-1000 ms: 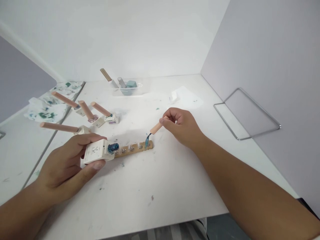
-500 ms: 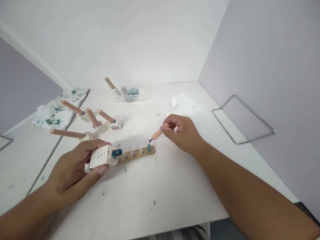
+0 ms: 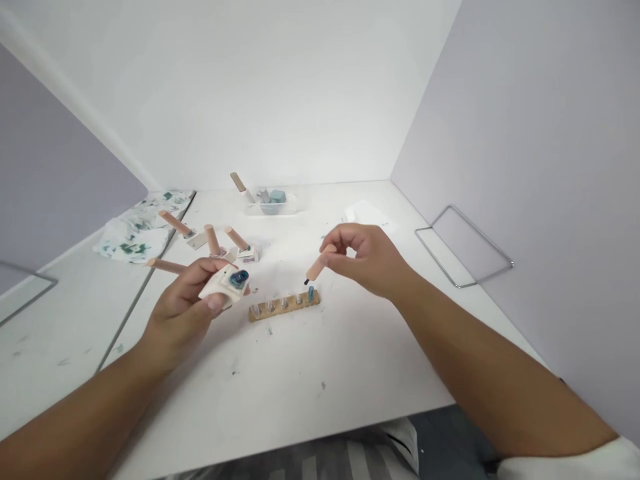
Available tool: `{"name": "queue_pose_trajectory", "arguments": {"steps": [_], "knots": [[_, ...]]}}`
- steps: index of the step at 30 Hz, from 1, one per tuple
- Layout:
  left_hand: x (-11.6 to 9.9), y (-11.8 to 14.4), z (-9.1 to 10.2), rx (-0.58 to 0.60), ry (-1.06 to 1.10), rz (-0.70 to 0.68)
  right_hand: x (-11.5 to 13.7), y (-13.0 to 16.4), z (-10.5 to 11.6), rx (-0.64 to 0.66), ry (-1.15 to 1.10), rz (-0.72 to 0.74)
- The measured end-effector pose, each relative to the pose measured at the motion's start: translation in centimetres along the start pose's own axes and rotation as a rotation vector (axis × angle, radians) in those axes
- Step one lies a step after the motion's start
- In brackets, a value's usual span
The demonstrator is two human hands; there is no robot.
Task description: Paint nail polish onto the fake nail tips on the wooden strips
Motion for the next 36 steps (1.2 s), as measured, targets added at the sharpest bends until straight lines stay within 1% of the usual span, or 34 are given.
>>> {"name": "queue_pose_trajectory", "arguments": {"steps": [3,6,10,14,18,20,22,24,27,30,32,36], "knots": [[0.4,-0.6,0.5,-0.006,0.120,0.031,0.7,-1.8,-1.4,0.124,-0.041,0.001],[0.4,-0.6,0.7,-0.027,0.135,0.036,1.0,-2.8,-3.2,0.275,-0.028,0.000],[0.6,-0.4,0.4,-0.015,0.079,0.074,0.6,-2.6,-4.5,0.381,-0.026,-0.047],[0.5,-0.5,0.1,0.004,0.066,0.069,0.0,-2.3,-4.8,0.447,-0.009,-0.060],[0.5,-0.7,0.5,-0.027,0.038,0.067,-0.8,-2.8,-4.9,0.457,0.052,-0.020],[0.4,-0.7,0.6,-0.041,0.018,0.046,-1.1,-3.1,-4.7,0.440,0.099,-0.007],[0.4,-0.6,0.7,-0.050,0.017,0.038,-1.3,-3.3,-4.5,0.420,0.113,-0.033],[0.3,-0.5,0.8,-0.064,0.030,0.044,-1.2,-3.3,-4.5,0.401,0.069,-0.058],[0.1,-0.4,0.9,-0.075,0.037,0.047,-0.8,-3.0,-5.0,0.442,-0.011,-0.054],[0.0,-0.4,0.8,-0.067,0.034,0.043,-1.1,-2.7,-5.2,0.489,0.023,-0.050],[0.0,-0.4,0.8,-0.067,0.036,0.042,-1.6,-2.8,-4.9,0.467,0.071,-0.058],[0.1,-0.4,0.9,-0.043,0.069,0.040,-2.3,-3.1,-3.9,0.370,0.103,-0.083]]}}
Point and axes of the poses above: each hand's wrist, its own y-axis away from the middle knuckle, its own z-axis out of the back of the hand, x = y × z, the point moved 6 cm from there along -y, towards the middle knuckle, and after that the axes turned 15 degrees about z, right-handed, at the moved point
